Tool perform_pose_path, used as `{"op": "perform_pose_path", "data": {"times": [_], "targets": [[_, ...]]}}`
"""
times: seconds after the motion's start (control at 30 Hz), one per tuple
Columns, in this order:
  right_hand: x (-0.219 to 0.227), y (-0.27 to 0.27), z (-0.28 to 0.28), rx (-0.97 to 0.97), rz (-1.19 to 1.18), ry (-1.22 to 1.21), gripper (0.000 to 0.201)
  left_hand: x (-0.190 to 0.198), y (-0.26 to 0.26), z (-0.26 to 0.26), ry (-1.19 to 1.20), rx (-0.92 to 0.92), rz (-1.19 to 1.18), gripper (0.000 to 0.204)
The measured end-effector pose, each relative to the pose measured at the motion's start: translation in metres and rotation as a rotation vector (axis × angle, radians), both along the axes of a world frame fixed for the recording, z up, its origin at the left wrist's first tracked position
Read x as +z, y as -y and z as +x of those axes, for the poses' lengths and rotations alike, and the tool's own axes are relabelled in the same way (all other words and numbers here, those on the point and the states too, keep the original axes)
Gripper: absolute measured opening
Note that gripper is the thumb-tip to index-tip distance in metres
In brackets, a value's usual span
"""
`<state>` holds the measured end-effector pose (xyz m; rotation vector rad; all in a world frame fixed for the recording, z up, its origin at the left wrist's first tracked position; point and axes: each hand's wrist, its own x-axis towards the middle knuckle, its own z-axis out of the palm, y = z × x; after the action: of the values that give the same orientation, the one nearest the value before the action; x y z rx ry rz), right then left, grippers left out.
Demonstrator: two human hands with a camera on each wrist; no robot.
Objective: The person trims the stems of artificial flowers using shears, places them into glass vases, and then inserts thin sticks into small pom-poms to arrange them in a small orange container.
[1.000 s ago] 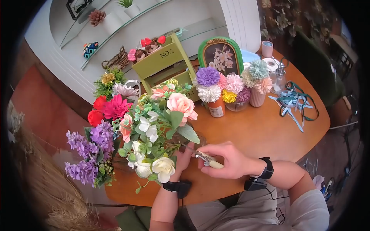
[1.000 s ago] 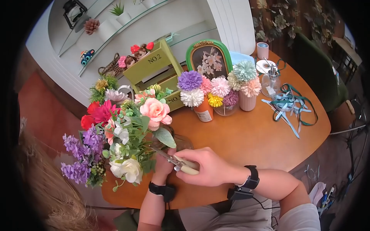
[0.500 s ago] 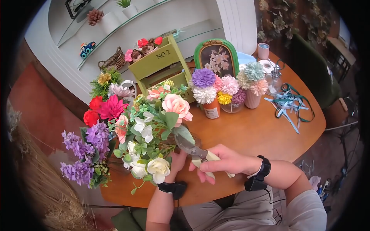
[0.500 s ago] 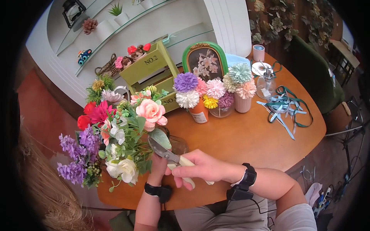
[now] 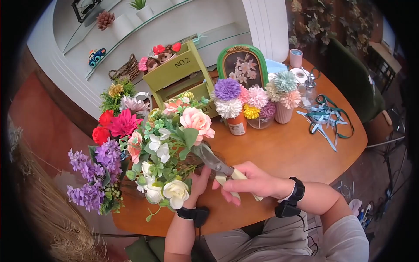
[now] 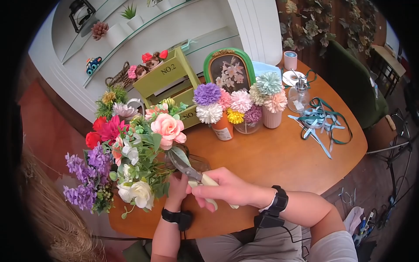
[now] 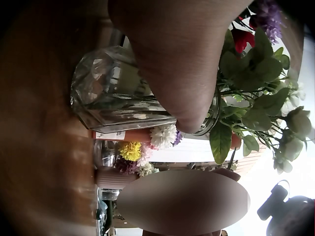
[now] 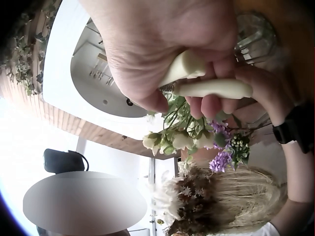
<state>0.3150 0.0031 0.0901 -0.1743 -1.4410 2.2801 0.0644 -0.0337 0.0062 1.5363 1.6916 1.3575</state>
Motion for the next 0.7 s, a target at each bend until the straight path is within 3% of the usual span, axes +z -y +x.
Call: {"op": "perform_pose_path", "data": {"times": [0.3, 0.7], "targets": [[-0.0014, -0.0009, -0.0011, -0.059, 0.046, 0.016, 0.03, 0.0064, 0.0008, 0.0031, -0.017, 0.006, 0.0, 0.036], [0.0006, -0.0005, -0.0031, -0.121, 0.041, 0.022, 0.026, 0.0008, -0.0017, 0.0007, 0.061, -0.028, 0.013, 0.026]]}}
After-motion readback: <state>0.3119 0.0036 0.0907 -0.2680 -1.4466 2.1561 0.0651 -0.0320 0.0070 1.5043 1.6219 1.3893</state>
